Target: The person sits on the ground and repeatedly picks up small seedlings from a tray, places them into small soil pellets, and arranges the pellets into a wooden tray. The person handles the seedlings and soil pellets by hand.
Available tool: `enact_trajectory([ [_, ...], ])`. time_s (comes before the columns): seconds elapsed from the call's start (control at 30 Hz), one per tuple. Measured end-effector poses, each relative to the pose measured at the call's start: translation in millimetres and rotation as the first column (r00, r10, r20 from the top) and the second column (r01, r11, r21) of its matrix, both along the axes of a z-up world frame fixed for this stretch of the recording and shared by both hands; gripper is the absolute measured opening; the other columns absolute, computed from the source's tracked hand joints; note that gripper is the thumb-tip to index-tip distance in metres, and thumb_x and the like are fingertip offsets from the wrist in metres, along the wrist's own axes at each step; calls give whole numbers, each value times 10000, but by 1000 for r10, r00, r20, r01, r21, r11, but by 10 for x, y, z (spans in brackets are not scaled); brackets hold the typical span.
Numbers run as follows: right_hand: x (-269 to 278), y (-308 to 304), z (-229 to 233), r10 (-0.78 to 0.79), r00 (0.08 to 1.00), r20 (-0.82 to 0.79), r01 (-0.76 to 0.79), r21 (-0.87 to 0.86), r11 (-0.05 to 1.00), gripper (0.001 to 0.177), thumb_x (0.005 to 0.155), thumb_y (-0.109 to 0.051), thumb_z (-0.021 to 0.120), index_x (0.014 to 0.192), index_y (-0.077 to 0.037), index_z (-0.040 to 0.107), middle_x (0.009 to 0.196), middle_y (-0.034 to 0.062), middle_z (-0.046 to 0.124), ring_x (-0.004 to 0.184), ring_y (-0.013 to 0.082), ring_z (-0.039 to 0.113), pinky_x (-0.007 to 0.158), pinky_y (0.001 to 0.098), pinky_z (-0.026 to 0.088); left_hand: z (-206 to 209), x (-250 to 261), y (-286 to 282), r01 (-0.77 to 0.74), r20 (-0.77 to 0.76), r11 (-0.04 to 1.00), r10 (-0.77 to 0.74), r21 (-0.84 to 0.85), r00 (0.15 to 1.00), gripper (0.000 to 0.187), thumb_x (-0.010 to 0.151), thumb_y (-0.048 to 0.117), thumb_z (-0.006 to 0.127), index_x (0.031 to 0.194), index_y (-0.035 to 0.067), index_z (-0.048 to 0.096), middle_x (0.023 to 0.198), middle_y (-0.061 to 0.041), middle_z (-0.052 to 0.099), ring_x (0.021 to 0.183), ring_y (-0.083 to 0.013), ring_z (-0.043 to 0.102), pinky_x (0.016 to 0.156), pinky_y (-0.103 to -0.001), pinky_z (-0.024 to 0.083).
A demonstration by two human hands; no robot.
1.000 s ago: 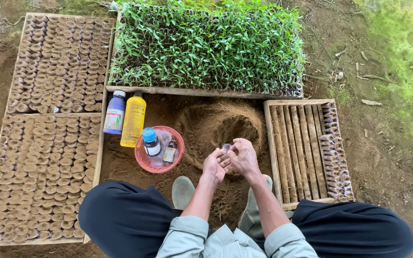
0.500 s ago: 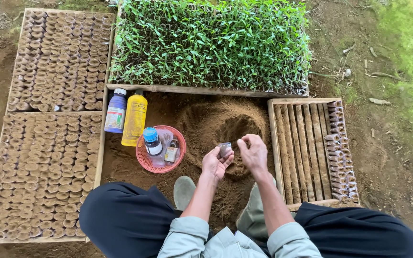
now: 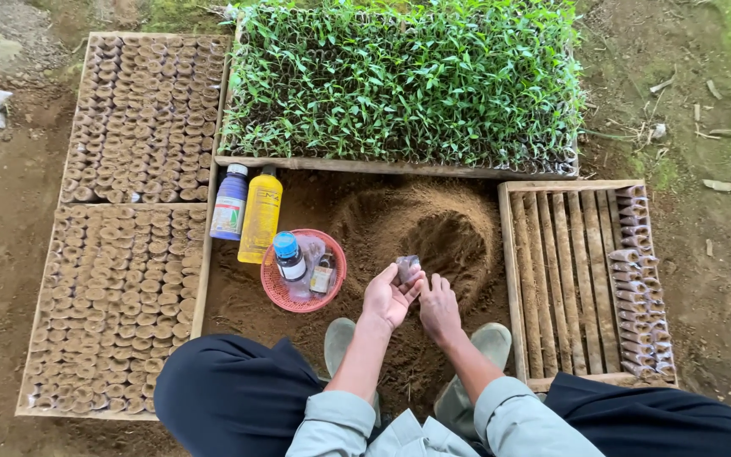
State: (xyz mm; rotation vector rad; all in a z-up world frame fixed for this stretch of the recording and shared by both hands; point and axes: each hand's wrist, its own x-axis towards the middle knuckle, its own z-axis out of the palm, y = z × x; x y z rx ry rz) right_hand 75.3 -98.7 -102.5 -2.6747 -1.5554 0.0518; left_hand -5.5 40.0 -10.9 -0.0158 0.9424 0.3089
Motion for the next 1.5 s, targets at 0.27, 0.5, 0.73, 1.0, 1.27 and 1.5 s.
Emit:
enact_trajectory([
  [0.27, 225, -118, -96, -285, 873, -395, 313, 5, 950, 142, 793, -150, 640, 926, -179, 678, 922, 68, 664, 903, 285, 682, 781, 392, 576, 95, 27, 11, 40, 51, 999, -39, -19, 998, 305, 1039, 266, 544, 1074, -14, 660, 1129, -218, 731, 982, -357, 752, 862, -438, 670],
  [0.5, 442, 8, 867, -59, -180, -982, 897, -189, 400, 179, 876, 40, 732, 1055, 35, 730, 846, 144, 723, 644, 170, 717, 592, 233, 622, -79, 15, -39, 73, 60, 996, -76, 44, 995, 298, 1045, 272, 532, 1066, 20, 690, 1148, -209, 740, 983, -370, 753, 859, -450, 665],
  [0.73, 528, 209, 1822, 98, -151, -984, 865, -83, 496, 184, 904, 42, 712, 1088, 46, 725, 898, 126, 709, 715, 228, 753, 675, 275, 651, -267, 67, -124, 66, 66, 995, -71, 74, 995, 239, 1042, 249, 537, 1017, 60, 683, 1112, -244, 741, 964, -411, 749, 850, -485, 663],
  [1.0, 525, 386, 1915, -129, 34, -991, 741, -62, 669, 228, 873, 89, 647, 1076, 73, 750, 812, 177, 720, 658, 222, 746, 643, 287, 636, -169, 103, -149, 35, 85, 996, -42, 76, 995, 180, 1035, 228, 557, 973, 115, 683, 1030, -225, 762, 872, -382, 767, 805, -462, 676],
  [1.27, 358, 501, 2495, -241, 159, -957, 696, -64, 715, 303, 875, 76, 563, 1116, 83, 747, 882, 261, 691, 725, 236, 711, 734, 358, 635, -215, 135, -184, 9, 127, 999, -15, 46, 992, 181, 1029, 215, 564, 963, 107, 694, 1001, -221, 765, 849, -380, 768, 826, -468, 673],
  [1.5, 356, 561, 2478, -326, 291, -899, 646, -67, 761, 320, 859, 58, 550, 1079, 37, 781, 954, 323, 723, 849, 372, 762, 759, 425, 647, -115, 153, -195, 11, 151, 999, -17, 38, 988, 189, 1029, 232, 568, 989, 101, 698, 1014, -220, 762, 847, -374, 767, 827, -459, 674],
])
